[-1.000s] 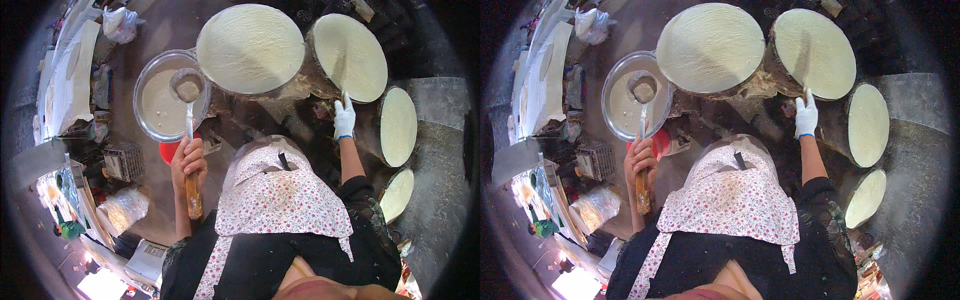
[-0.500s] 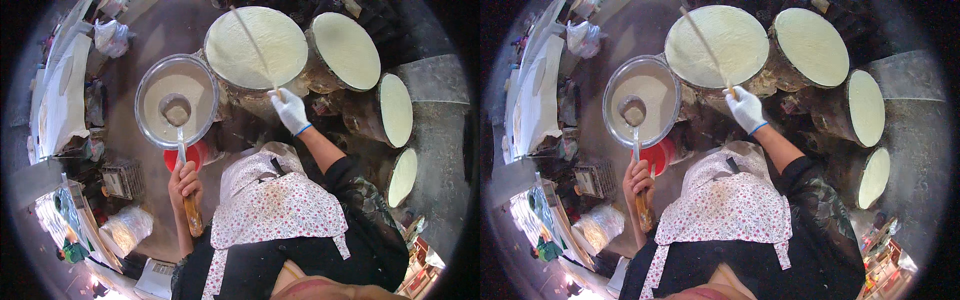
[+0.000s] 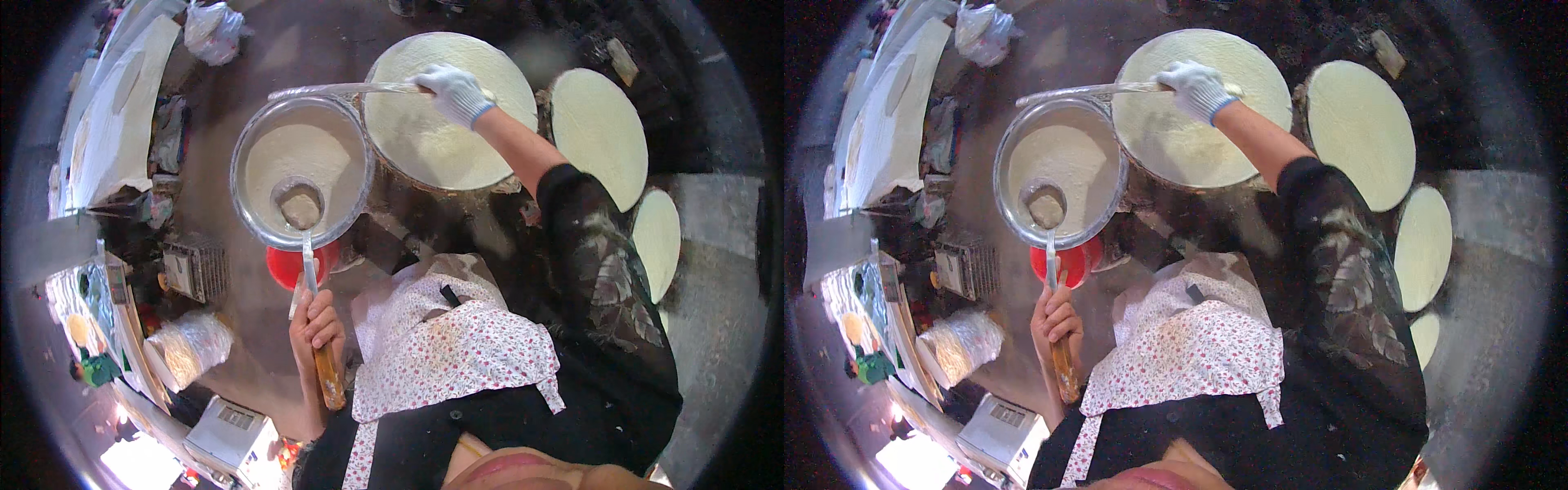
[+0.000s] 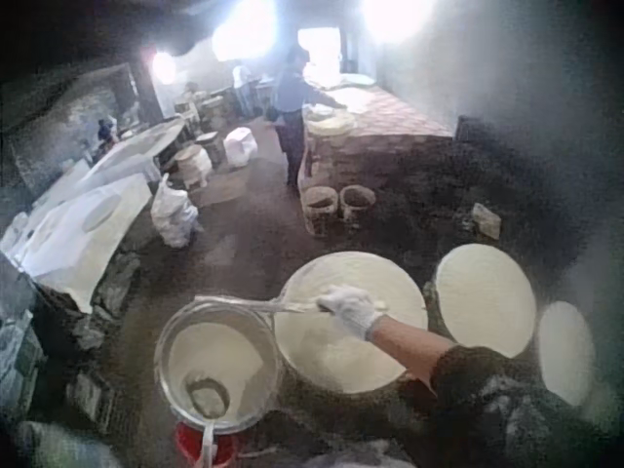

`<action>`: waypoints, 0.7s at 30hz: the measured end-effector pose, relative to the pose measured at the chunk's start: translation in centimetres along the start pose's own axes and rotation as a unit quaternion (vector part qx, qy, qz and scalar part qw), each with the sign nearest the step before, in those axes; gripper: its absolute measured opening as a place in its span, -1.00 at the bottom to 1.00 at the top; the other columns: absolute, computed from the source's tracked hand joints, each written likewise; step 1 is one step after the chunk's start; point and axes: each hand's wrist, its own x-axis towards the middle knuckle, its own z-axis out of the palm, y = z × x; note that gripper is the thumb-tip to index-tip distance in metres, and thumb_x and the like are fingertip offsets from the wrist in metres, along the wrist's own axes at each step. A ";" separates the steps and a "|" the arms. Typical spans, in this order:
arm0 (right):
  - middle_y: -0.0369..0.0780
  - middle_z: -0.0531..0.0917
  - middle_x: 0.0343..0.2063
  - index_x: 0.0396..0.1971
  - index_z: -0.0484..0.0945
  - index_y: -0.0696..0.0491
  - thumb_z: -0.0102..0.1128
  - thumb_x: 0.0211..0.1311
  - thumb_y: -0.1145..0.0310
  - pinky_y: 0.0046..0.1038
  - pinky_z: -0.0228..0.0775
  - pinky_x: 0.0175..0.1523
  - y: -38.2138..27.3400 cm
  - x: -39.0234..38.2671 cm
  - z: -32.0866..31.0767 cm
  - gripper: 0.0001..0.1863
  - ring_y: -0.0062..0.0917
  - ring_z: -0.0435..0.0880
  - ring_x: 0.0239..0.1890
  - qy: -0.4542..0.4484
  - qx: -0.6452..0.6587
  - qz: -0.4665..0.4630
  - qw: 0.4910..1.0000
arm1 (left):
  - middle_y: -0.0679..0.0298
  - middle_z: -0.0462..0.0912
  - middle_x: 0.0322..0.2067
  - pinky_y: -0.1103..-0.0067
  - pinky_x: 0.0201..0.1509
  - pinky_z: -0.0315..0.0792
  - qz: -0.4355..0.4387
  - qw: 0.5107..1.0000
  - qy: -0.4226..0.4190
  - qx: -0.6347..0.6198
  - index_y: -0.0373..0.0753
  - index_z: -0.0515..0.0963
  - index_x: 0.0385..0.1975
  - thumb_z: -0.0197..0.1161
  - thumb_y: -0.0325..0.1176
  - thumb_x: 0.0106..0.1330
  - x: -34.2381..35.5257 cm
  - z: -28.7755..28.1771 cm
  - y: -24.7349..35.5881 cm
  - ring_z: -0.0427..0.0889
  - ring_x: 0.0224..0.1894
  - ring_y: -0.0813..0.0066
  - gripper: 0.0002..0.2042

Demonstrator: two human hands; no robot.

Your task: The person ladles batter onto multiple hot round pans, spreads it into thin crepes, flips them with a spatula, and stacks the finished crepes. The person uses a ladle and a spatula to manage several crepes at once across multiple pans.

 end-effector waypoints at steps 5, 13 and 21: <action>-0.34 0.70 -0.19 -0.11 0.72 -0.27 0.24 0.27 0.37 -0.23 0.61 0.00 -1.1 9.2 3.9 -0.74 -0.31 0.69 0.00 -0.012 0.021 -0.220 0.975 | 0.35 0.25 -0.45 0.79 -0.66 0.37 0.068 0.998 0.011 -0.016 -0.16 -0.02 0.61 -0.16 -0.35 0.72 -2.4 1.1 -2.7 0.28 -0.65 0.80 -0.48; -0.29 0.65 -0.12 -0.31 0.74 -0.11 0.45 0.11 0.31 -0.22 0.62 0.08 -3.8 11.3 2.3 -0.87 -0.29 0.61 0.10 -0.192 -0.089 -0.257 0.943 | 0.35 0.24 -0.44 0.77 -0.65 0.38 0.136 0.990 0.026 -0.041 -0.17 -0.03 0.61 -0.16 -0.38 0.71 -4.2 -1.1 -4.2 0.30 -0.64 0.78 -0.47; -0.10 0.76 -0.41 -0.42 0.74 0.00 0.32 -0.04 0.30 -0.08 0.59 -0.20 -5.3 11.4 -7.5 -0.83 -0.09 0.77 -0.24 -0.208 -0.078 -0.298 0.928 | 0.36 0.24 -0.45 0.77 -0.66 0.38 0.124 0.992 0.024 -0.016 -0.23 0.06 0.46 -0.14 -0.39 0.70 -4.7 -1.9 -2.3 0.29 -0.65 0.79 -0.59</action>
